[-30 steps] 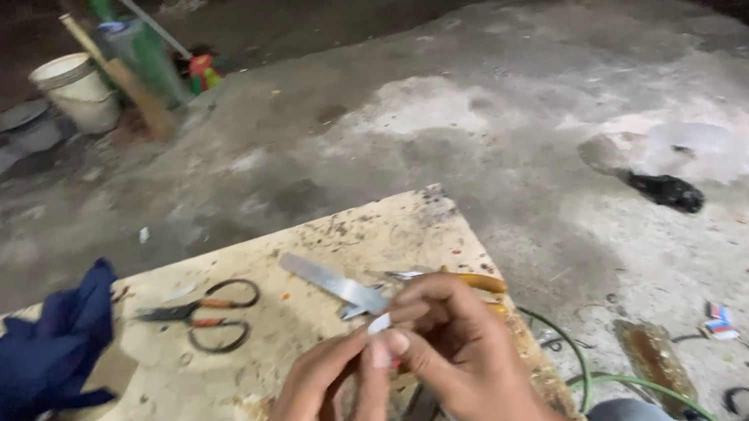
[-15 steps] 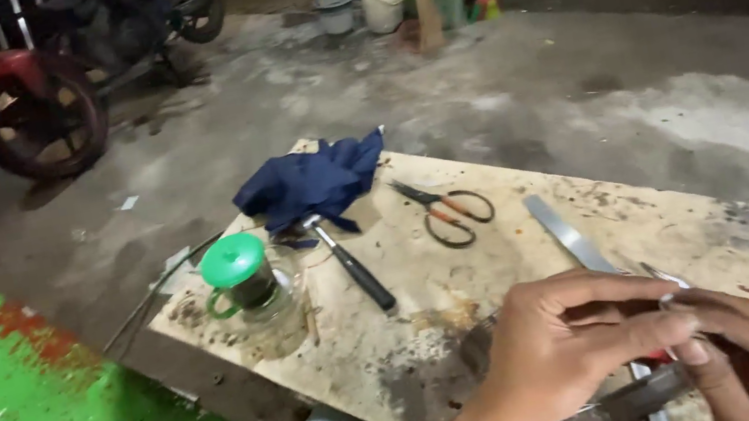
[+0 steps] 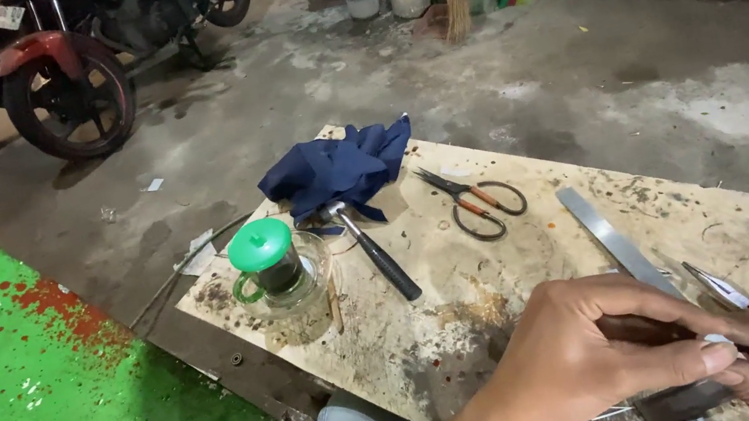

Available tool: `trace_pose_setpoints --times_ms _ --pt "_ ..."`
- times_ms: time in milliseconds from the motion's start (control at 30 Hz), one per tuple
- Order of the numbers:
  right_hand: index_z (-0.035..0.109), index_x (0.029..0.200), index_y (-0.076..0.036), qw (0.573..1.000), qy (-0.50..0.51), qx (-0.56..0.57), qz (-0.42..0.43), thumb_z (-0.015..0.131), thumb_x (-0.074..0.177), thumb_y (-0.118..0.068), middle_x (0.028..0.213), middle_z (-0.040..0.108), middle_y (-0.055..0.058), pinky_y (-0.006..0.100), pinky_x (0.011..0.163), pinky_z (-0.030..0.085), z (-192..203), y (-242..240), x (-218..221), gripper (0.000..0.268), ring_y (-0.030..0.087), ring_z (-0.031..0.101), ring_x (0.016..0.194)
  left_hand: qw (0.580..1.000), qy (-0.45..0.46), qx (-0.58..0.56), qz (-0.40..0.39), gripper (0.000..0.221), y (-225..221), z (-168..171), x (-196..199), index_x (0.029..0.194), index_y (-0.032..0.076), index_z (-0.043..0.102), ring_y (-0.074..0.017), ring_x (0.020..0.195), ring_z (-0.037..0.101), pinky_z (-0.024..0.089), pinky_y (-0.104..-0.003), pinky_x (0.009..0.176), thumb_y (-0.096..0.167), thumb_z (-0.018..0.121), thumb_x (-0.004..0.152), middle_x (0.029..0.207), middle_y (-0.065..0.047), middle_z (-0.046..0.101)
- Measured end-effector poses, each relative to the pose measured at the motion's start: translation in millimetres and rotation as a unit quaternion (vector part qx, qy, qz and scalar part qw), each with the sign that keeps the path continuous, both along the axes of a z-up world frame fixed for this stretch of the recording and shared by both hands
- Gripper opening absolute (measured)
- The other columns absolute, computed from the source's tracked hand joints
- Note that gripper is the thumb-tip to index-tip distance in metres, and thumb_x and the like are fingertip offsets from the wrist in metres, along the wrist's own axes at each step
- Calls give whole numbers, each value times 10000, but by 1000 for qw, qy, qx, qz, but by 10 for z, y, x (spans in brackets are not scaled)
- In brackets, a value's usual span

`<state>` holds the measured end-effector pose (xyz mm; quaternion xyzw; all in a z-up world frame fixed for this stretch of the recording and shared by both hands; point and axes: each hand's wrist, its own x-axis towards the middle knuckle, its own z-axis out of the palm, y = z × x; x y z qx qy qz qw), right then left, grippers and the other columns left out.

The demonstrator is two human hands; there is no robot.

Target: Measuring, cutting, and inserting insulation paper into the slots of a motor stator using calipers and scissors.

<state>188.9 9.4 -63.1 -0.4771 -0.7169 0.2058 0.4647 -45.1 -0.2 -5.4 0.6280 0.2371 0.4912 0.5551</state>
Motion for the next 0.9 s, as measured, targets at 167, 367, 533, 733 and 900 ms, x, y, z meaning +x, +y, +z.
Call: trace_pose_setpoints --times_ms 167,367,533,733,900 --pt "741 1262 -13 990 -44 29 -130 755 851 -63 1251 725 237 417 1037 556 -179 -120 -56 415 336 710 1142 986 65 142 52 363 194 -144 -114 1321 176 682 -145 1009 654 603 -259 945 369 684 1014 1256 -31 742" --pt "762 1096 61 989 -47 94 -102 823 860 4 1096 748 219 359 985 535 119 -129 -222 250 264 712 1005 918 375 103 74 730 444 7 -438 1473 197 481 -303 1380 523 413 -480 1140 466 718 837 1525 -117 523" --pt "811 1022 -99 988 -123 89 6 822 836 -162 1006 811 68 281 840 628 108 -37 -389 197 157 790 896 892 446 27 -67 661 655 -259 -440 1551 187 450 -321 1442 483 442 -502 1080 450 564 955 1628 -68 468" --pt "830 933 -177 988 -153 22 12 821 815 -165 916 808 82 455 738 598 -197 6 -576 119 365 766 892 945 326 -6 6 451 652 -329 -443 1412 60 631 -432 1376 559 393 -596 1148 265 542 1021 1394 -221 668" --pt "799 916 -174 973 -215 72 46 799 839 -145 915 792 30 361 697 613 -377 -9 -673 82 280 778 884 970 225 -9 92 340 706 -687 -366 1195 160 780 -269 1161 728 555 -455 1003 405 689 978 1116 -73 786"
